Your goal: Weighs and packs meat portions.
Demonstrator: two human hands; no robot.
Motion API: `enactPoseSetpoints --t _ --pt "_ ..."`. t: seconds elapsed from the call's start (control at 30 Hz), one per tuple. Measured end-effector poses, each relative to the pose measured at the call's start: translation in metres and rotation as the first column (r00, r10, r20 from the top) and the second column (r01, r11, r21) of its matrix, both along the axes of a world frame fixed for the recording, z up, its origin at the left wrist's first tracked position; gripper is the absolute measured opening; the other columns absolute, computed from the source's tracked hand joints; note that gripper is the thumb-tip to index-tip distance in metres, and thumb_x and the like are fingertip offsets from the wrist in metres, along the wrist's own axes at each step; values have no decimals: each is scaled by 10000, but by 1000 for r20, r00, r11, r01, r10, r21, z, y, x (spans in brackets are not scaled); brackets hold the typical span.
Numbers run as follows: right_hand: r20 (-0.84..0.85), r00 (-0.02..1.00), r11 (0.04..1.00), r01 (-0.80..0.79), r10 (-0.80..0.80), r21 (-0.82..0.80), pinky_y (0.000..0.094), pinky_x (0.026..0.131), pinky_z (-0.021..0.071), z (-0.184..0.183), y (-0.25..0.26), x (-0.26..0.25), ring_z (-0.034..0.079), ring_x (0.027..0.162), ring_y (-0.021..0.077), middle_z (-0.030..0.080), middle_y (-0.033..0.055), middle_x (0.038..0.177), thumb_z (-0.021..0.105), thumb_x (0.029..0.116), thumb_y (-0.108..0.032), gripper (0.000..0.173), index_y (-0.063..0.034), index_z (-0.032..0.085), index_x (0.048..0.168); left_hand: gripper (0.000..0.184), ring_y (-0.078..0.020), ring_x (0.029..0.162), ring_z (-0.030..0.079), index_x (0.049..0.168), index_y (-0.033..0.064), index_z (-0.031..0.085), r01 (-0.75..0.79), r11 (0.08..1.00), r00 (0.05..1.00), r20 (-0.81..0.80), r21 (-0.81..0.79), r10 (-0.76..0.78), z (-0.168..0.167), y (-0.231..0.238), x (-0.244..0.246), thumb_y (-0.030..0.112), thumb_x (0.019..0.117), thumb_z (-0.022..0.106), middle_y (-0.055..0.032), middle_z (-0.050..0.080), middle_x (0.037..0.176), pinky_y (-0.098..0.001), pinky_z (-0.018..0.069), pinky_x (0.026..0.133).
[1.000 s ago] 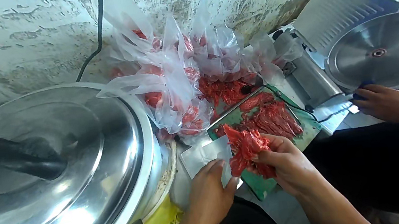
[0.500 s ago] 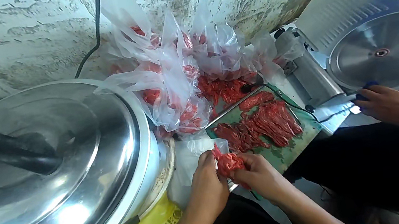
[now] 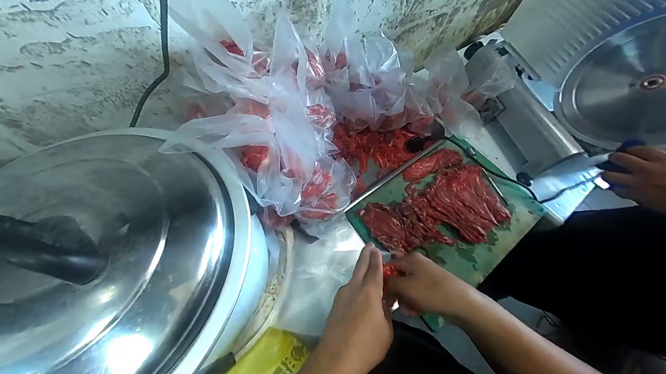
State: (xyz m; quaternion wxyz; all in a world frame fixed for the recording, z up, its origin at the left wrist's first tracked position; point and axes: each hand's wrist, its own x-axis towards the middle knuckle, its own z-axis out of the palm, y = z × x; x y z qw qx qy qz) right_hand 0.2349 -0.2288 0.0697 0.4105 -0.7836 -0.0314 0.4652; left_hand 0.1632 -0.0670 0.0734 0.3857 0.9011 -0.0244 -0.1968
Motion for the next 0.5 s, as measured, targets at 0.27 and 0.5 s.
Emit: enactPoseSetpoints --t 0.27,0.5 --pt "-92 990 990 117 -110 74 292 539 553 -14 -11 -4 643 580 139 711 53 818 612 992 -243 206 -62 692 1052 198 -167 1041 695 1078 86 678 -122 992 992 48 38 120 -4 8 -5 56 914 571 -62 480 1536 -347 596 855" --pt "-38 998 998 55 -54 14 297 557 567 -13 -6 -5 653 594 131 713 29 830 637 973 -278 211 -92 702 1049 468 -217 1231 629 1361 72 631 -54 982 987 -142 180 80 -9 15 -3 31 902 551 -48 580 1446 -420 541 1005"
